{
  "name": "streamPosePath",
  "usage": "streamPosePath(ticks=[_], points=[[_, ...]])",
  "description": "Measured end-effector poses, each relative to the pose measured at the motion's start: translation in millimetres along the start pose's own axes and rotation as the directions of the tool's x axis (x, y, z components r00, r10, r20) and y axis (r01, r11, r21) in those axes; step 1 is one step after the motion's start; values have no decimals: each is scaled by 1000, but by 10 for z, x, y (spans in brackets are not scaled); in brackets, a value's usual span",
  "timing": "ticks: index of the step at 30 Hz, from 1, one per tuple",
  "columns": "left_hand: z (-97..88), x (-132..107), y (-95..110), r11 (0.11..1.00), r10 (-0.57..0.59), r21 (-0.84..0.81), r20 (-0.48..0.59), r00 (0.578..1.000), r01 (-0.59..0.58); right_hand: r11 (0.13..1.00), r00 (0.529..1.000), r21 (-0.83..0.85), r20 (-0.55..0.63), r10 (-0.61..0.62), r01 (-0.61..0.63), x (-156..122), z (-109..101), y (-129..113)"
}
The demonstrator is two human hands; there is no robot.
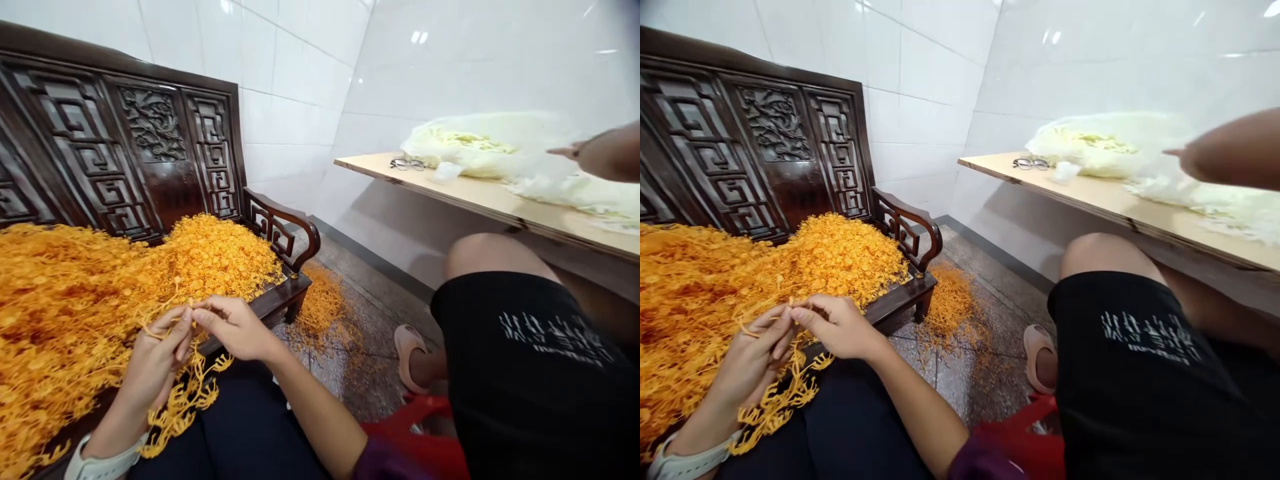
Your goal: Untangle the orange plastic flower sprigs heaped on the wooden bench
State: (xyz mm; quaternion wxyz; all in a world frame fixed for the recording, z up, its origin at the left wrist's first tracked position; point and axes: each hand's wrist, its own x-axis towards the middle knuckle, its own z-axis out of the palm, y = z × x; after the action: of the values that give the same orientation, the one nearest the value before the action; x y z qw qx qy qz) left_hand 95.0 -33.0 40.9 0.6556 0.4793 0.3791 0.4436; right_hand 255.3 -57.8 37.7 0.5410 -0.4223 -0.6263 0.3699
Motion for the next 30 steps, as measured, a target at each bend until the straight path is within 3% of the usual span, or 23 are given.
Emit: streamPosePath(ticks=[5, 7, 9, 10, 11, 12, 14, 15, 16, 17, 20, 23, 26, 28, 30], points=[[59, -59, 40, 995, -3, 95, 8, 1000, 2, 997, 998, -58, 35, -55, 57, -212, -216, -56], [57, -50, 49, 996, 1, 94, -14, 1000, 1, 997, 988, 75, 155, 11, -23, -362, -435, 1], [40, -25, 55, 997, -3, 80, -18, 1000, 4, 941, 962, 307, 268, 57, -141, -565, -697, 189], [29, -12, 57, 997, -5, 77, -14, 1000, 6, 879, 964, 437, 255, 80, -189, -680, -830, 332], [19, 0, 59, 997, -7, 80, -10, 1000, 8, 797, 982, 575, 136, 132, -187, -801, -954, 499], [12, 8, 61, 996, -14, 90, -4, 1000, 14, 699, 965, 700, -52, 256, -148, -927, -1061, 681], [10, 14, 62, 992, -27, 127, 6, 1000, 26, 531, 786, 845, -279, 552, -72, -1180, -1201, 1046], [17, 12, 62, 989, -30, 144, 9, 1000, 28, 474, 687, 879, -308, 658, -60, -1300, -1224, 1213], [31, 9, 62, 987, -35, 157, 20, 999, 31, 432, 620, 899, -298, 726, -73, -1409, -1214, 1361], [50, 7, 61, 986, -39, 164, 30, 999, 33, 403, 583, 910, -276, 764, -96, -1502, -1173, 1489], [140, 17, 68, 988, -62, 144, 59, 996, 53, 337, 531, 926, -202, 823, -169, -1639, -922, 1730], [231, 74, 104, 991, -134, 44, 139, 981, 129, 343, 539, 909, -169, 825, -239, -1558, -637, 1753], [248, 138, 149, 948, -301, -58, 165, 939, 314, 447, 600, 839, -193, 776, -309, -1364, -473, 1583], [195, 170, 135, 914, -392, -72, 102, 914, 399, 530, 660, 767, -190, 727, -363, -1227, -491, 1404], [93, 213, 66, 917, -394, -42, 50, 918, 396, 643, 746, 680, -210, 632, -353, -1096, -649, 1183]])
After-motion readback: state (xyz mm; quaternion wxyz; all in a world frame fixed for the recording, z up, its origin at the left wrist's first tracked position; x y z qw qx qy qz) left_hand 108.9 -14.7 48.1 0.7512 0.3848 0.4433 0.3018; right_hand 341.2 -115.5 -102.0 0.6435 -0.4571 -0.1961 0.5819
